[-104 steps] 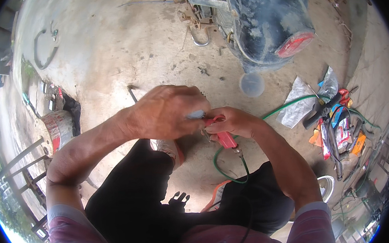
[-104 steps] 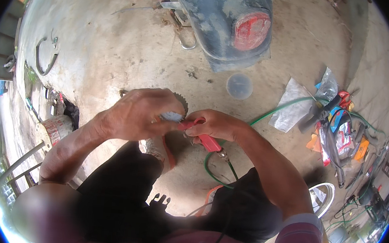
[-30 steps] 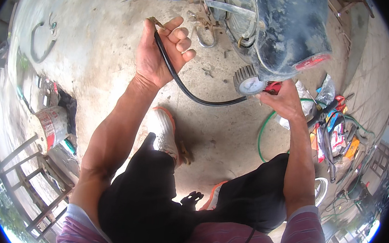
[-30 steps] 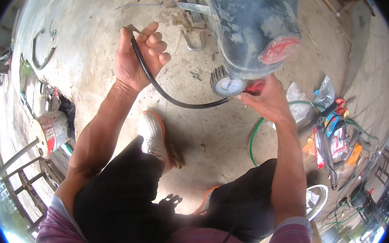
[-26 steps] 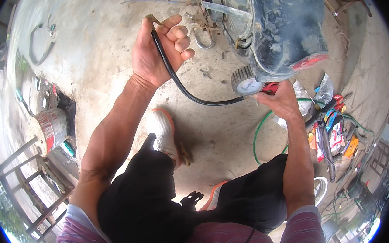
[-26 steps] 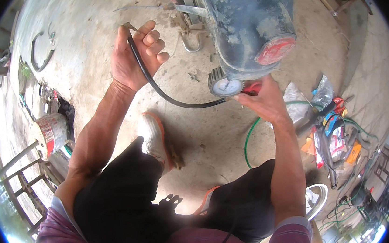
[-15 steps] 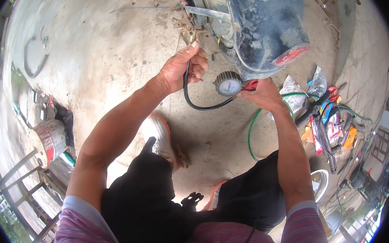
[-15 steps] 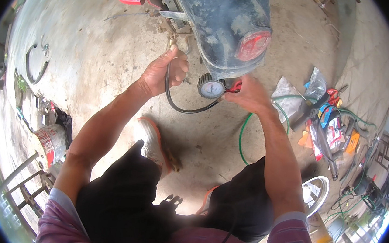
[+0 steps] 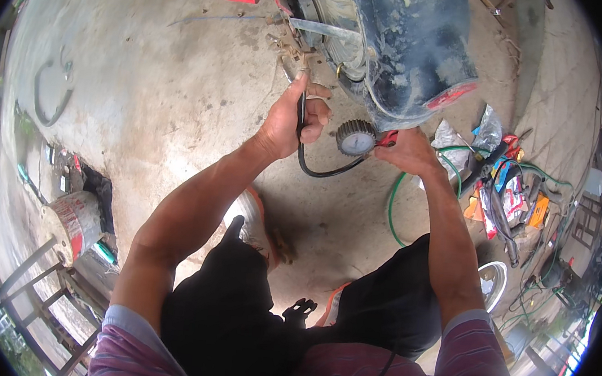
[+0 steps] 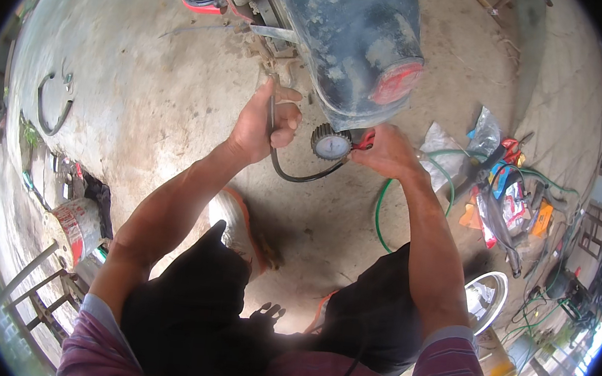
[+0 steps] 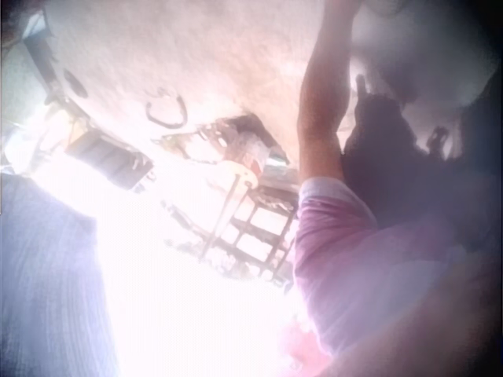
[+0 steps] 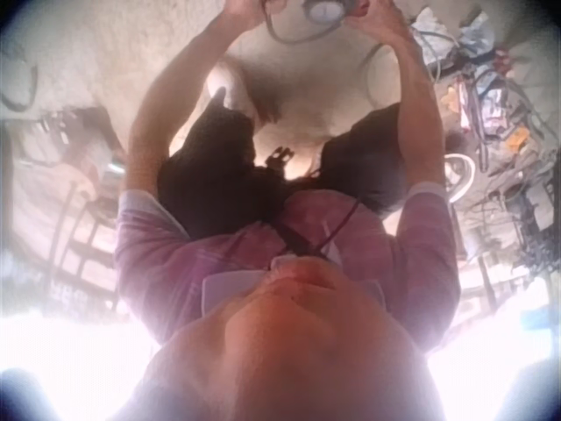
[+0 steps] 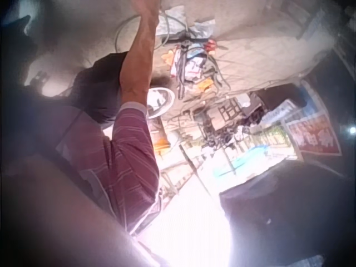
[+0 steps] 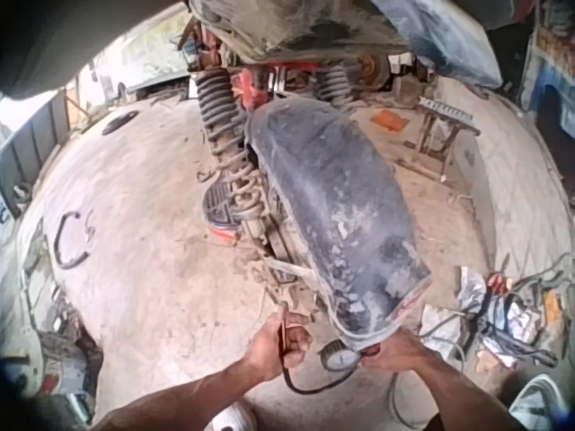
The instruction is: The person sits on the floor and connects a green hose to a valve on a large piece of equipment. They then attach a pressure gauge to the hose and check the pressure reading.
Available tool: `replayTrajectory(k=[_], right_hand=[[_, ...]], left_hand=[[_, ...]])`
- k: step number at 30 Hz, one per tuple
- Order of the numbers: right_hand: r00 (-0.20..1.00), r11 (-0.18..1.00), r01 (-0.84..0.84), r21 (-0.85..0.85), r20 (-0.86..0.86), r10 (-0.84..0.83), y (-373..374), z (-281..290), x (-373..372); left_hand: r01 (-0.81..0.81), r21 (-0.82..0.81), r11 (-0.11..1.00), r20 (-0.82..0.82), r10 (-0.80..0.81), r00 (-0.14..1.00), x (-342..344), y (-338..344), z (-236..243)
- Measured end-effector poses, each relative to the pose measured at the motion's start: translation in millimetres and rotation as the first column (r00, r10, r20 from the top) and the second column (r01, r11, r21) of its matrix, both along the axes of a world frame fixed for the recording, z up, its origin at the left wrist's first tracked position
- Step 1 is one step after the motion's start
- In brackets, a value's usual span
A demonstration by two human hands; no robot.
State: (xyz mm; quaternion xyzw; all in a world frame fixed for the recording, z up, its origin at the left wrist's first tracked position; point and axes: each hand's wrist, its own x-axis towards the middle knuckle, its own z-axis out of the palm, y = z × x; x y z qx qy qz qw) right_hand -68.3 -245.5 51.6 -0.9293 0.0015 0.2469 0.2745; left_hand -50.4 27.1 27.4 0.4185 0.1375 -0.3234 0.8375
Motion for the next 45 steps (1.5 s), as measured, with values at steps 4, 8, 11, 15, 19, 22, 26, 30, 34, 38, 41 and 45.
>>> replayTrajectory(k=[4,8,11,15,19,22,26,30,34,38,41,45], right_hand=[[0.999,0.999,0.009,0.038,0.032,-0.01,-13,-10,-1],[0.993,0.999,0.012,-0.03,-0.113,-0.016,-10,4,0],[0.995,1.0,0.012,-0.02,-0.101,-0.014,-9,14,-3],[0.997,1.0,0.003,0.008,-0.081,-0.003,-14,14,-6],[0.998,0.999,0.0,-0.033,-0.067,-0.002,-18,6,-4],[1.0,1.0,-0.011,-0.03,-0.009,0.011,-16,7,-4],[0.999,0.996,-0.034,-0.079,0.029,0.036,-15,7,-3],[0.995,0.992,-0.094,-0.079,0.025,0.096,-13,-1,4],[0.994,0.993,-0.098,-0.073,0.048,0.101,-13,-6,7],[0.99,0.994,-0.075,-0.077,0.112,0.083,-9,2,6],[0.993,0.991,-0.093,-0.098,0.067,0.1,-11,13,7],[0.994,0.994,-0.098,-0.055,0.034,0.1,-13,16,8]], left_hand=[[-0.149,-0.047,0.988,0.037,0.151,0.988,-4,0,-5],[-0.133,0.223,0.966,0.219,0.083,0.972,-11,-2,-15],[-0.108,0.236,0.966,0.221,0.055,0.974,-10,-6,-25],[-0.106,0.245,0.964,0.156,0.069,0.985,-4,-13,-37],[-0.171,0.191,0.967,0.157,0.141,0.977,2,-28,-49],[-0.207,0.18,0.961,0.125,0.187,0.974,4,-34,-52],[-0.243,0.136,0.96,0.126,0.226,0.966,3,-42,-56],[-0.268,0.044,0.962,0.089,0.264,0.96,4,-48,-63],[-0.291,0.117,0.95,0.16,0.271,0.949,6,-49,-67],[-0.299,0.093,0.95,0.118,0.288,0.95,5,-52,-58],[-0.281,-0.053,0.958,-0.039,0.279,0.959,-1,-58,-47],[-0.258,-0.052,0.965,-0.033,0.257,0.966,2,-53,-47]])
